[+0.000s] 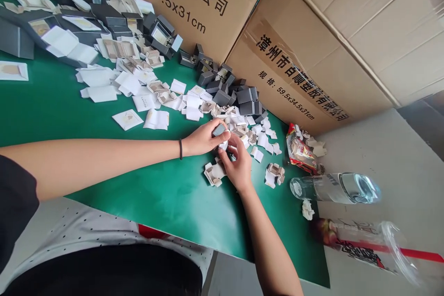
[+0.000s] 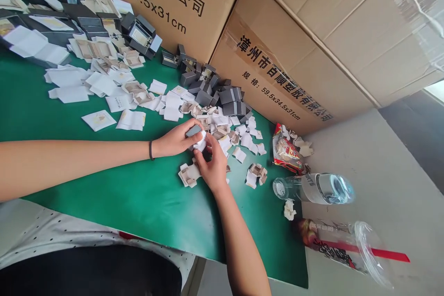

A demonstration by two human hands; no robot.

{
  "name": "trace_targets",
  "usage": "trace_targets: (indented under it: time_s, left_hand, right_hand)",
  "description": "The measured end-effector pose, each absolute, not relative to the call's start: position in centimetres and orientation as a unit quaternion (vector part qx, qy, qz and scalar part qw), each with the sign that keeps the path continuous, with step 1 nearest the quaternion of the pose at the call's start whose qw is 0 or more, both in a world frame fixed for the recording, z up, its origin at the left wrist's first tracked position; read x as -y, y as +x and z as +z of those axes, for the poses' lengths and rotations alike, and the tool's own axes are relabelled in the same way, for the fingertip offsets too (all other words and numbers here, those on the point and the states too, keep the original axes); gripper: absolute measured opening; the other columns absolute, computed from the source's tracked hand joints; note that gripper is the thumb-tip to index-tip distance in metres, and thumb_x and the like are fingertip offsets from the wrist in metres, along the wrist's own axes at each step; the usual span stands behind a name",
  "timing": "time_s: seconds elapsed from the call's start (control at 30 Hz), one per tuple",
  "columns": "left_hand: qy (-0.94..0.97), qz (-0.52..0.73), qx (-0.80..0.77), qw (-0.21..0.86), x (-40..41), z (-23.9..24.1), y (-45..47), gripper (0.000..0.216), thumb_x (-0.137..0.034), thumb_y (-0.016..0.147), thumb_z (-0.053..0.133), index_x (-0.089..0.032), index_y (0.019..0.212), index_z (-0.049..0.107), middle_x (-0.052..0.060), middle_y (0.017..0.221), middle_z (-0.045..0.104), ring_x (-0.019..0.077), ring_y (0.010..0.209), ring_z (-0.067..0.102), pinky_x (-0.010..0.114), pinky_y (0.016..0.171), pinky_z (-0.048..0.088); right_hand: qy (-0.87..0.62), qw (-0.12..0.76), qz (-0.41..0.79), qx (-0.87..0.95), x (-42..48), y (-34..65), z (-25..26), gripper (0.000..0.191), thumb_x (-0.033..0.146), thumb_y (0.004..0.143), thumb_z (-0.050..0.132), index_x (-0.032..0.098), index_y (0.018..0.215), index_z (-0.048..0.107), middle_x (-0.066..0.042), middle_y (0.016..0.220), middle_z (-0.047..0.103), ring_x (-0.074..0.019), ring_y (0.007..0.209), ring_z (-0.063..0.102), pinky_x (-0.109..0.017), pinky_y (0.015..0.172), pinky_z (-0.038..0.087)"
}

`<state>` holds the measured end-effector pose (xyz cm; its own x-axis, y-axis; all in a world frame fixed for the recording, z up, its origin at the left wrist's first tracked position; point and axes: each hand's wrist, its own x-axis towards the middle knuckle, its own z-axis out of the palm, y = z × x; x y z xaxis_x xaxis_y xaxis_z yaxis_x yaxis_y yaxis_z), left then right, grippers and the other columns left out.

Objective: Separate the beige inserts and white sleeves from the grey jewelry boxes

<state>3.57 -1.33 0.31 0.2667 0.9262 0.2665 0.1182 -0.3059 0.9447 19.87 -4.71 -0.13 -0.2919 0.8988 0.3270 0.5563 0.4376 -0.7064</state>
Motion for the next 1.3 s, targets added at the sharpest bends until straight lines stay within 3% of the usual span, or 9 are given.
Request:
trace_targets:
  time_s: [0.2, 0.4, 0.73, 0.97, 1.3]
  left_hand:
    - [0.656, 0.475, -0.384, 0.442, 1.5, 0.5, 3.6, 0.056, -0.071, 0.072, 0.044, -0.018, 0.09, 0.051, 0.001, 0.075, 0.051, 0.0162, 0.07, 0.047, 0.028, 0.069, 0.039]
    - [0.655, 0.479, -0.39, 0.435, 1.5, 0.4, 3.5, 0.055, -0.07, 0.074, 0.042, -0.018, 0.09, 0.05, 0.003, 0.083, 0.054, 0.0169, 0.074, 0.05, 0.029, 0.072, 0.041]
    - [0.66, 0.467, -0.409, 0.423, 1.7, -0.1, 3.1, 0.051, -0.066, 0.078, 0.04, -0.019, 0.092, 0.049, 0.004, 0.082, 0.053, 0.0157, 0.071, 0.05, 0.029, 0.067, 0.043]
    - [0.662, 0.458, -0.406, 0.433, 1.6, 0.0, 3.0, 0.035, -0.054, 0.085, 0.041, -0.02, 0.093, 0.045, 0.005, 0.09, 0.056, 0.0167, 0.084, 0.055, 0.03, 0.08, 0.044]
    - [0.672, 0.434, -0.446, 0.401, 1.2, -0.2, 2.7, 0.027, -0.047, 0.086, 0.046, -0.021, 0.093, 0.045, 0.004, 0.09, 0.056, 0.0167, 0.086, 0.055, 0.032, 0.084, 0.043]
  right_hand:
    - [-0.478, 0.363, 0.252, 0.759, 4.6, 20.0, -0.2, 0.041, 0.035, 0.081, 0.059, 0.023, 0.118, 0.047, -0.007, 0.112, 0.059, -0.019, 0.101, 0.057, -0.037, 0.089, 0.05]
    - [-0.46, 0.343, 0.24, 0.783, 4.5, 20.1, 0.1, 0.021, 0.035, 0.082, 0.058, 0.022, 0.099, 0.058, -0.007, 0.11, 0.062, -0.0202, 0.099, 0.059, -0.037, 0.089, 0.049]
    - [-0.418, 0.346, 0.188, 0.819, 4.8, 19.9, -0.2, 0.013, 0.029, 0.086, 0.052, 0.024, 0.094, 0.06, -0.008, 0.115, 0.061, -0.0223, 0.1, 0.062, -0.039, 0.085, 0.052]
    - [-0.412, 0.36, 0.157, 0.822, 4.8, 19.9, -1.0, 0.018, 0.031, 0.086, 0.053, 0.024, 0.098, 0.065, -0.007, 0.113, 0.064, -0.0222, 0.101, 0.063, -0.037, 0.082, 0.055]
    - [-0.383, 0.355, -0.04, 0.852, 4.6, 19.9, -1.0, 0.019, 0.031, 0.087, 0.053, 0.027, 0.095, 0.07, -0.002, 0.098, 0.071, -0.0222, 0.094, 0.066, -0.039, 0.084, 0.055]
